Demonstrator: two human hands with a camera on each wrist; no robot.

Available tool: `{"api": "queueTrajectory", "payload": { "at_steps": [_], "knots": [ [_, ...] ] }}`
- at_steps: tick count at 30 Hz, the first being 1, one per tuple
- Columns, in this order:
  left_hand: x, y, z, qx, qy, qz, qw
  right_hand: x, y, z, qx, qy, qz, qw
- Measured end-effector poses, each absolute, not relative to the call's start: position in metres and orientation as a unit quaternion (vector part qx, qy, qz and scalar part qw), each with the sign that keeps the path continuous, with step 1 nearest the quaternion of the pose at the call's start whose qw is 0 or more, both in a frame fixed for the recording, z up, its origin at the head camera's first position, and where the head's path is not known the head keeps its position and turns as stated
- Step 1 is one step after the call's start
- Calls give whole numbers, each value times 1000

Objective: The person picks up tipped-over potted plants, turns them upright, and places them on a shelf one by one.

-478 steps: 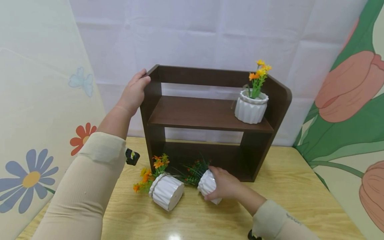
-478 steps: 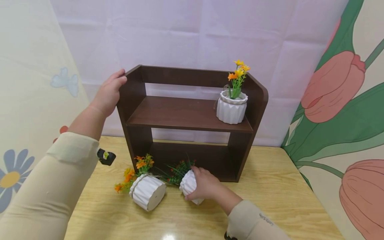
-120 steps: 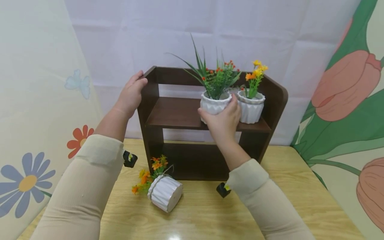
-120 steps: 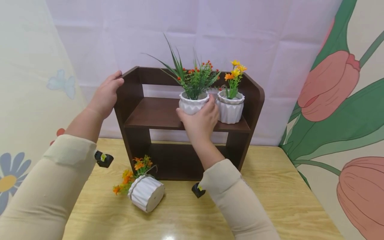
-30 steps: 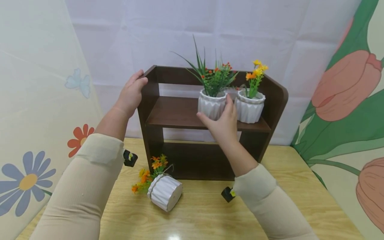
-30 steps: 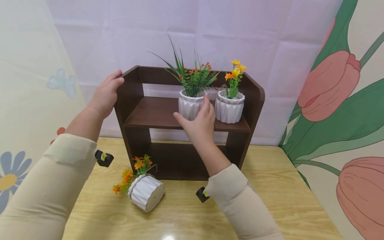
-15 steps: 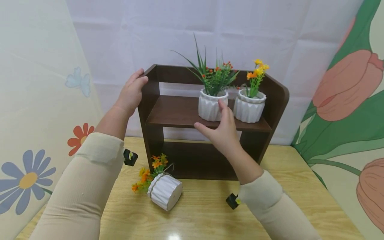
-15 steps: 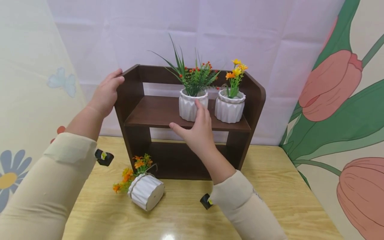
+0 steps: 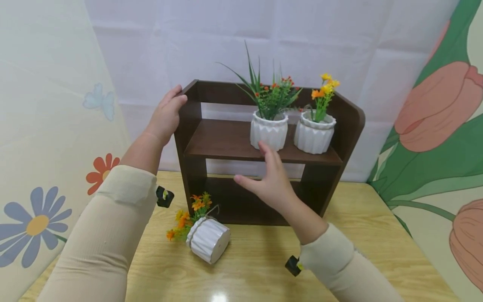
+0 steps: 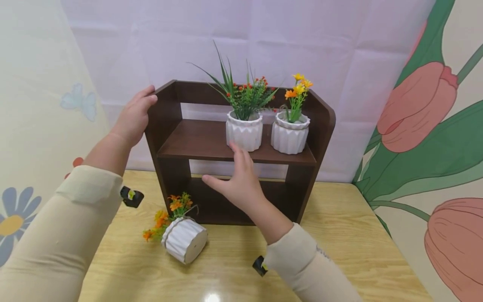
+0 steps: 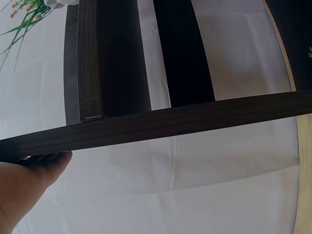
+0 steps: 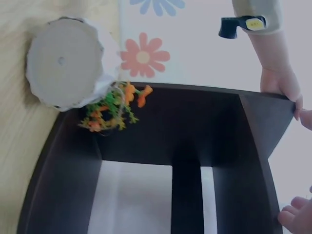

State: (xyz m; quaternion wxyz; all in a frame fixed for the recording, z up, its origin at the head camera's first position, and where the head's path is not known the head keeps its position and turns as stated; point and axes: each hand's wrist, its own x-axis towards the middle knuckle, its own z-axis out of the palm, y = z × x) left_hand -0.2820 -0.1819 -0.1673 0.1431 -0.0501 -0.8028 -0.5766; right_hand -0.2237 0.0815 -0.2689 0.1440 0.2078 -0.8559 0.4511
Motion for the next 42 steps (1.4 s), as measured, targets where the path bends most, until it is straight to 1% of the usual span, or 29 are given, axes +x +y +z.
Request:
{"api": "queueTrajectory", "payload": {
  "at_steps": [9, 15, 26, 34, 42],
  "knots": [
    [-282, -183, -168, -57, -806, -572, 140, -216, 74, -283, 227, -860, 435, 144],
    [-280, -182, -166, -53, -810, -566, 141, -212, 67, -290, 236, -864, 430, 111],
    [-281, -181, -166, -55, -807, -571, 140, -206, 46, -314, 241, -887, 392, 37],
    [-282, -182, -167, -59, -805, -573, 140, -202, 35, -331, 254, -895, 367, 14],
    [-283, -183, -168, -60, -810, -566, 142, -198, 25, -348, 264, -897, 354, -22]
  ]
}}
